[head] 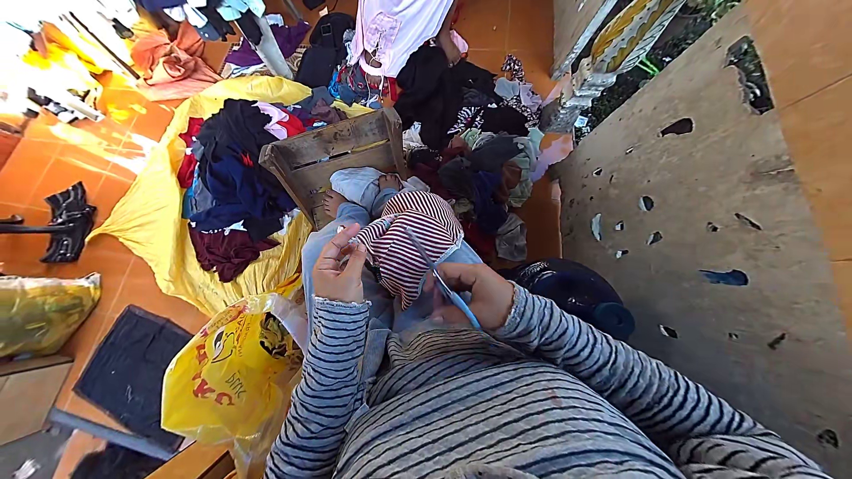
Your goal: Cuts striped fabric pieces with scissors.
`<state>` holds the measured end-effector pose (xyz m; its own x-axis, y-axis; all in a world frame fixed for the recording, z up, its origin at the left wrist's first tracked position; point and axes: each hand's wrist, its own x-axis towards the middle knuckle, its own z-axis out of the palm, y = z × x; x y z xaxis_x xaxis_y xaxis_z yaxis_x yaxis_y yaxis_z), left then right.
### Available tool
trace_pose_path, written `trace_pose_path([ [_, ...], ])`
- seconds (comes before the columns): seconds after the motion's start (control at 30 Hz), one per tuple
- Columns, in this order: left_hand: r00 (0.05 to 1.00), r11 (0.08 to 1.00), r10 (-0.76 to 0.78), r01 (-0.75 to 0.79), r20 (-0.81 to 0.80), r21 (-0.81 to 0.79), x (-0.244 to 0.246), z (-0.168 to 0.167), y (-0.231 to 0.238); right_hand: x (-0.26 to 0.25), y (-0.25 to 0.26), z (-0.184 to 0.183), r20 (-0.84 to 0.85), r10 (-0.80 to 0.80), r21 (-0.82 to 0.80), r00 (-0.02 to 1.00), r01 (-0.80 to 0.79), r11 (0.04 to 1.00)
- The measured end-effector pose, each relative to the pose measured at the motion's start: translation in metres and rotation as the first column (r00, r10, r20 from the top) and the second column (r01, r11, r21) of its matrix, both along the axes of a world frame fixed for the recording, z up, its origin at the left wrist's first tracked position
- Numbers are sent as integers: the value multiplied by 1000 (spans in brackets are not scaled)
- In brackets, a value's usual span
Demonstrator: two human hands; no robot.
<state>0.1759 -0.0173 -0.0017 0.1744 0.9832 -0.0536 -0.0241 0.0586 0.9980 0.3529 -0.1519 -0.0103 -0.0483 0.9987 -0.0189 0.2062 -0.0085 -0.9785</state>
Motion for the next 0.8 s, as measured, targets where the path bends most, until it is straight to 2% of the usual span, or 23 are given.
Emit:
trace_pose_path([
  [0.1, 1000, 999, -6, 6, -26, 31, 2, 4, -3, -14, 21, -1, 70, -214, 91, 974, 207, 974],
  [0.2, 996, 1000, -2, 3, -93, 14, 2, -3, -3, -23, 34, -2, 51, -221, 118, 974, 214, 970],
  [0.27, 989, 999, 29, -24, -148, 38, 1, -22, 1, -27, 36, -4, 16, -171, 94, 985, 169, 981],
  [0.33, 982, 998, 56, -60, -182, -13, 0, -32, 5, -30, 36, -5, -12, -121, 49, 993, 121, 991],
  [0.4, 983, 994, 56, -71, -175, -79, -2, -32, 7, -29, 31, -6, -66, -46, -16, 997, 45, 999],
  [0.5, 996, 991, 50, -60, -79, -120, -3, -19, 6, -17, 20, -16, -222, 84, -43, 971, -95, 995],
  [0.57, 998, 995, 60, -60, 5, -82, -3, -10, 3, -8, 10, -26, -315, 170, -31, 934, -189, 981],
  [0.67, 999, 999, -16, 15, 51, 38, -3, 1, -1, 4, -3, -33, -385, 264, -54, 884, -307, 950],
  [0.8, 989, 976, -125, 108, 84, 187, -3, 10, -9, 5, -10, -42, -418, 280, -75, 864, -340, 937],
])
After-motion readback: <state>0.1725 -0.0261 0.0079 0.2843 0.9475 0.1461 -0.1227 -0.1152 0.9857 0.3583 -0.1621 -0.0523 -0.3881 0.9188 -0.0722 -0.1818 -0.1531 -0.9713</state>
